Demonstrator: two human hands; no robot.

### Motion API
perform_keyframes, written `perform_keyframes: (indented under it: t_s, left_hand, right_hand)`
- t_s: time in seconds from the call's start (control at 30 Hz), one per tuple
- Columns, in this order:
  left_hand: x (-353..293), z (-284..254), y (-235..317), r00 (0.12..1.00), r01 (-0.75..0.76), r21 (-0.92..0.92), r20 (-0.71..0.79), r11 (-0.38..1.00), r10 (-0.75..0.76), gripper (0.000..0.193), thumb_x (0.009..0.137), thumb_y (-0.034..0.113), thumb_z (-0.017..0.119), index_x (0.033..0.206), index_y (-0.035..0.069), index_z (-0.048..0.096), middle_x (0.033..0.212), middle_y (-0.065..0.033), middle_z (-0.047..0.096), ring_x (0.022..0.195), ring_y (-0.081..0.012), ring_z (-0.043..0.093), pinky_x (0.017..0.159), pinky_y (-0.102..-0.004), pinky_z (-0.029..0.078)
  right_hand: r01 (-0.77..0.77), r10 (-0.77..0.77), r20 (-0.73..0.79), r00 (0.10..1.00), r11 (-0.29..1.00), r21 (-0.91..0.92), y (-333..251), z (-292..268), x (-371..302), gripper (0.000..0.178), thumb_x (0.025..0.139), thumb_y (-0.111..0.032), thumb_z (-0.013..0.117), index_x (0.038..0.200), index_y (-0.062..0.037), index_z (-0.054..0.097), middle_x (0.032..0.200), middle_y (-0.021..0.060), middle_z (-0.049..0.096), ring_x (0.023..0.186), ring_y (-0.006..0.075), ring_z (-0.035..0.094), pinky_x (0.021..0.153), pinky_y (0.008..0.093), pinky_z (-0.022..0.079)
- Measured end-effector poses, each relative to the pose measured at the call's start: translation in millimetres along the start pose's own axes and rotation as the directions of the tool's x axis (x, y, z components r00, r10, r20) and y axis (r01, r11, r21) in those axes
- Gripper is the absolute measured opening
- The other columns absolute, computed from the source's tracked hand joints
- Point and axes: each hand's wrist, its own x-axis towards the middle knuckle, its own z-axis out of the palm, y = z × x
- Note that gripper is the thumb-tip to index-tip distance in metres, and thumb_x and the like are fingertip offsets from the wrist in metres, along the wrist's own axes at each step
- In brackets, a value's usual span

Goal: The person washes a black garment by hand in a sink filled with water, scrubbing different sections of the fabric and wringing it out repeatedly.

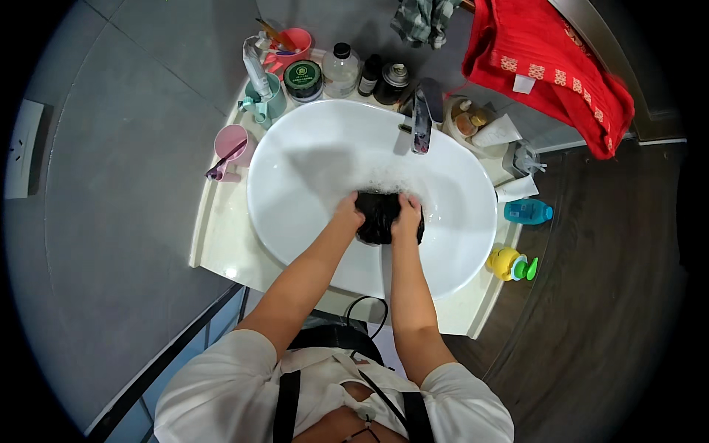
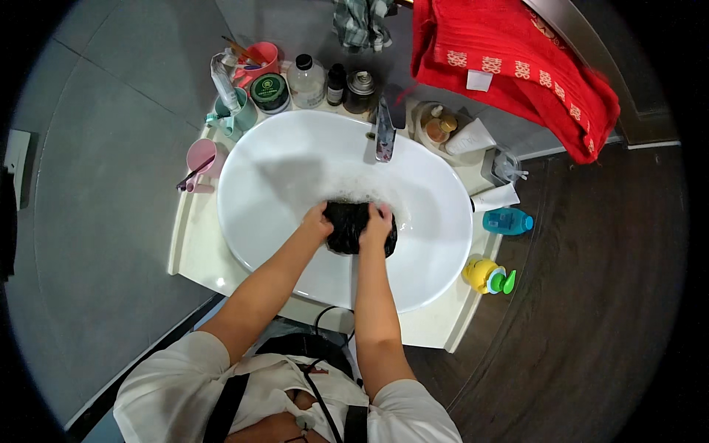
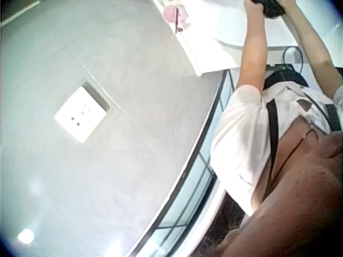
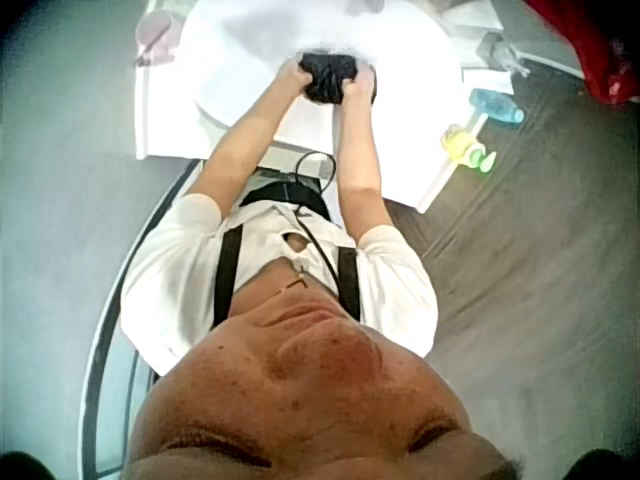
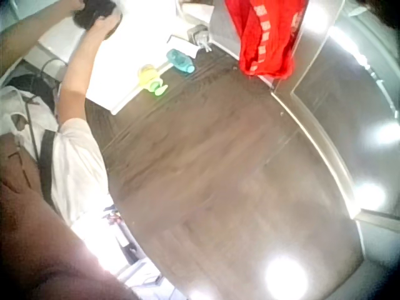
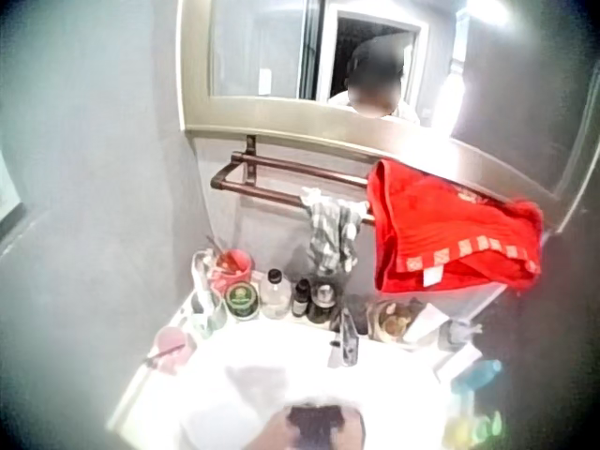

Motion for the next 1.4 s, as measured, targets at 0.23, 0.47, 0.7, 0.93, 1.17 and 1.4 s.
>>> perform_keyframes:
  t_s: [0.23, 0.47, 0.7, 0.93, 1.17, 1.4]
  left_hand:
    - [-22.1, 18.3, 39.0, 0.778, -0.488, 0.716, 0.096, 0.500, 0.621, 0.028, 0.070, 0.018, 0.059, 0.084, -0.007, 0.057, 0.079, -0.0194, 0.058, 0.072, -0.0255, 0.056, 0.063, -0.0350, 0.044]
    - [-1.7, 9.2, 59.2, 0.820, -0.457, 0.644, 0.038, 0.613, 0.571, 0.027, 0.072, 0.018, 0.058, 0.085, -0.006, 0.057, 0.083, -0.0191, 0.059, 0.073, -0.0269, 0.056, 0.064, -0.0355, 0.044]
    - [-3.6, 5.2, 73.0, 0.928, -0.364, 0.385, 0.073, 0.848, 0.366, 0.024, 0.075, 0.016, 0.056, 0.090, -0.002, 0.055, 0.084, -0.0120, 0.059, 0.073, -0.0226, 0.056, 0.063, -0.0327, 0.045]
    - [-23.4, 9.7, 77.1, 0.913, -0.211, 0.045, 0.366, 0.977, 0.180, 0.027, 0.087, 0.029, 0.048, 0.090, 0.003, 0.052, 0.082, -0.0101, 0.057, 0.075, -0.0233, 0.056, 0.071, -0.0380, 0.048]
    - [-110.3, 40.0, 37.8, 0.924, -0.326, 0.290, 0.298, 0.900, 0.239, 0.039, 0.086, 0.036, 0.049, 0.093, -0.002, 0.054, 0.078, -0.0076, 0.055, 0.067, -0.0161, 0.054, 0.057, -0.0298, 0.044]
    - [-138.9, 34.3, 46.1, 0.844, -0.460, 0.386, 0.469, 0.800, 0.259, 0.035, 0.087, 0.032, 0.047, 0.090, -0.001, 0.056, 0.079, -0.0041, 0.054, 0.068, -0.0106, 0.049, 0.060, -0.0251, 0.041]
  right_hand:
    - [0.506, -0.140, 0.548, 0.825, 0.614, -0.605, 0.6, 30.3, 26.1, 0.026, 0.076, -0.011, 0.059, 0.099, -0.0027, 0.054, 0.094, 0.0122, 0.059, 0.089, 0.0250, 0.055, 0.079, 0.0321, 0.042]
    - [0.673, -0.181, 0.704, 0.687, 0.523, -0.523, 0.1, 55.9, 28.6, 0.033, 0.072, -0.013, 0.059, 0.102, -0.0029, 0.050, 0.093, 0.0211, 0.056, 0.089, 0.0391, 0.052, 0.077, 0.0363, 0.042]
    - [0.615, -0.207, 0.600, 0.773, 0.481, -0.625, 2.0, 71.5, -5.7, 0.027, 0.073, -0.004, 0.054, 0.101, -0.0055, 0.053, 0.092, 0.0094, 0.058, 0.083, 0.0188, 0.054, 0.075, 0.0282, 0.042]
    - [0.525, -0.181, 0.741, 0.647, 0.810, -0.260, -25.6, 61.8, -86.8, 0.020, 0.075, 0.000, 0.055, 0.095, -0.0030, 0.053, 0.095, 0.0060, 0.056, 0.088, 0.0139, 0.052, 0.080, 0.0252, 0.040]
    - [0.698, -0.363, 0.633, 0.684, 0.577, -0.424, -63.2, 76.9, -144.3, 0.018, 0.077, -0.012, 0.058, 0.091, -0.0029, 0.052, 0.086, 0.0125, 0.059, 0.072, 0.0263, 0.056, 0.070, 0.0328, 0.044]
    - [0.718, -0.425, 0.596, 0.682, 0.545, -0.433, -66.8, 76.8, -172.6, 0.012, 0.078, -0.013, 0.052, 0.086, -0.0042, 0.050, 0.079, 0.0130, 0.058, 0.072, 0.0270, 0.056, 0.069, 0.0331, 0.043]
